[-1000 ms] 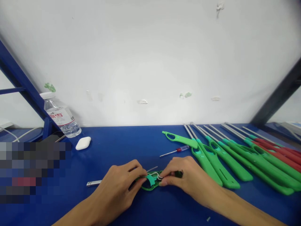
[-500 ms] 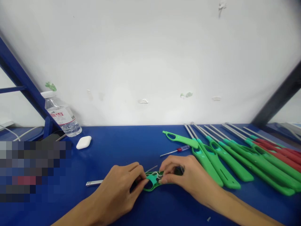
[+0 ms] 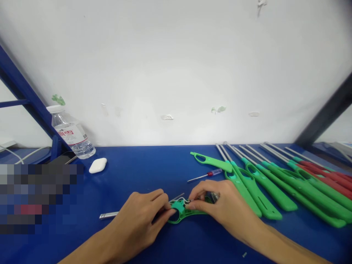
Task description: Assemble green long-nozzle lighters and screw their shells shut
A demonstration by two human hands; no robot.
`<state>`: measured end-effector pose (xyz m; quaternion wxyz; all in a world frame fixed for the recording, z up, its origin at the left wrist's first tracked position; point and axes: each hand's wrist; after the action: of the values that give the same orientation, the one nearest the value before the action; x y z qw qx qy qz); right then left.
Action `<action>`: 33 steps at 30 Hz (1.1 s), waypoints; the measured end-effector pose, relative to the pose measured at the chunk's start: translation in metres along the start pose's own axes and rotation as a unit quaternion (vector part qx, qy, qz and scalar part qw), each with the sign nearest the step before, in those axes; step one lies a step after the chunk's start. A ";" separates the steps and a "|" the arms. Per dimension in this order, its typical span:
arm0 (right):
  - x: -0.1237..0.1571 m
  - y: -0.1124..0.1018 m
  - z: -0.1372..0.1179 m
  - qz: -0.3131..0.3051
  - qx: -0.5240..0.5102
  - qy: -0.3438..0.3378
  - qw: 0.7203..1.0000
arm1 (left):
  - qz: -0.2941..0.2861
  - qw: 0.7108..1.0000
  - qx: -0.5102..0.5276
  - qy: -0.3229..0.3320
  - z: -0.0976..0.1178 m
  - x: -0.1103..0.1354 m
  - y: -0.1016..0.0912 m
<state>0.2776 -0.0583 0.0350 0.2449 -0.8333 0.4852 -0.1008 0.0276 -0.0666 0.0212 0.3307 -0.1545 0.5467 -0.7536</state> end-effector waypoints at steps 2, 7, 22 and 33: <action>0.000 -0.001 0.000 0.003 0.006 -0.005 1.000 | 0.006 1.000 -0.001 0.001 0.001 0.000 -0.001; 0.001 -0.001 0.002 0.006 0.021 -0.014 1.000 | 0.008 1.000 -0.003 0.004 0.004 -0.002 -0.006; 0.001 -0.002 0.004 0.010 0.033 -0.003 0.999 | -0.040 0.999 -0.020 0.006 0.009 0.000 -0.009; 0.000 -0.005 0.001 -0.007 0.030 0.015 0.999 | 0.002 1.000 0.008 -0.019 0.001 -0.003 -0.008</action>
<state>0.2822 -0.0561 0.0365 0.2617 -0.8273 0.4800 -0.1291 0.0277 -0.0636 0.0297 0.3441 -0.1652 0.5343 -0.7542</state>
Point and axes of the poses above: each hand's wrist, its own x-axis away from the middle knuckle, its own y-axis out of the palm, z = x × y, and after that the axes turned 15 degrees about -z, right-handed
